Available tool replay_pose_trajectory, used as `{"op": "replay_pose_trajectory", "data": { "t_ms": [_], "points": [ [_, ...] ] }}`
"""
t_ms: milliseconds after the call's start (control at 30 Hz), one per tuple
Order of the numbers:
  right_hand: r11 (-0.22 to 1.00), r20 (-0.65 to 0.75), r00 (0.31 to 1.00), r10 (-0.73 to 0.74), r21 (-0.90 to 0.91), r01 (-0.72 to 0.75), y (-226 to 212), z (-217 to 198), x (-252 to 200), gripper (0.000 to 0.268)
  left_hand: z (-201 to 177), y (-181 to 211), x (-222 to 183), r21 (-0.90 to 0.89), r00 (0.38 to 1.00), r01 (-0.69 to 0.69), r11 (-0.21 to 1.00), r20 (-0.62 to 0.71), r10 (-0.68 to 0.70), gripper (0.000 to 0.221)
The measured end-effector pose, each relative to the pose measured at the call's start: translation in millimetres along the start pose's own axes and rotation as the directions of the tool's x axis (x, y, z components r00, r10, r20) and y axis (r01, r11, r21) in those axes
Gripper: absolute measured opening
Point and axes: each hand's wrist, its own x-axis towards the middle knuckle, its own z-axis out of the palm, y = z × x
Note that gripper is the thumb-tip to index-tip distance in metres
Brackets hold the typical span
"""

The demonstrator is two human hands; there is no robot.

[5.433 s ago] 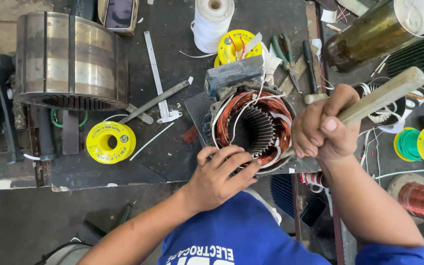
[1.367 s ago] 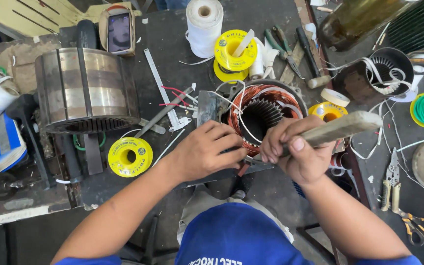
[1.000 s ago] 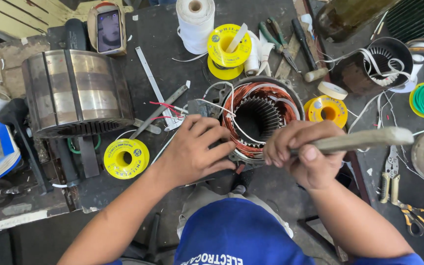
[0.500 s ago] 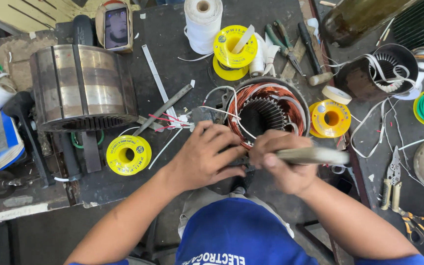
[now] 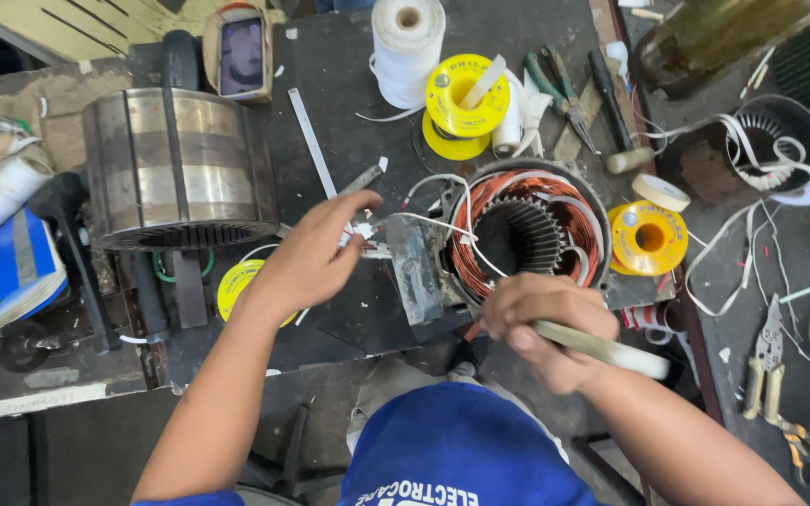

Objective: Wiring and assembling an electric motor stator on a workbench using a mallet and hand tools

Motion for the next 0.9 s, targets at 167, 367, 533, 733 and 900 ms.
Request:
{"op": "replay_pose_trajectory", "data": {
  "t_ms": [167,367,533,733,900],
  "points": [
    [0.98,-0.259,0.958,0.127,0.179,-0.082,-22,-16,4,0.022,-14,4,0,-0.056,0.938,0.215,0.975,0.29,-0.19,0.048],
    [0.94,-0.366,0.88,0.303,0.267,-0.212,-12,-25,0,0.02,-22,0,13,0.099,0.839,0.299,0.949,0.446,-0.311,0.064],
    [0.887,-0.397,0.812,0.428,0.358,-0.292,-7,-27,1,0.022,-38,10,0,-0.021,0.894,0.392,0.92,0.246,-0.375,0.025],
    [0.918,-0.374,0.845,0.381,0.258,-0.3,-6,-21,3,0.023,9,-12,-11,-0.076,0.981,0.075,0.994,0.182,-0.06,0.019],
    [0.908,-0.392,0.828,0.402,0.29,-0.304,-5,-23,1,0.024,32,-16,-22,-0.115,0.969,0.119,0.986,0.229,-0.09,0.016]
  ]
}}
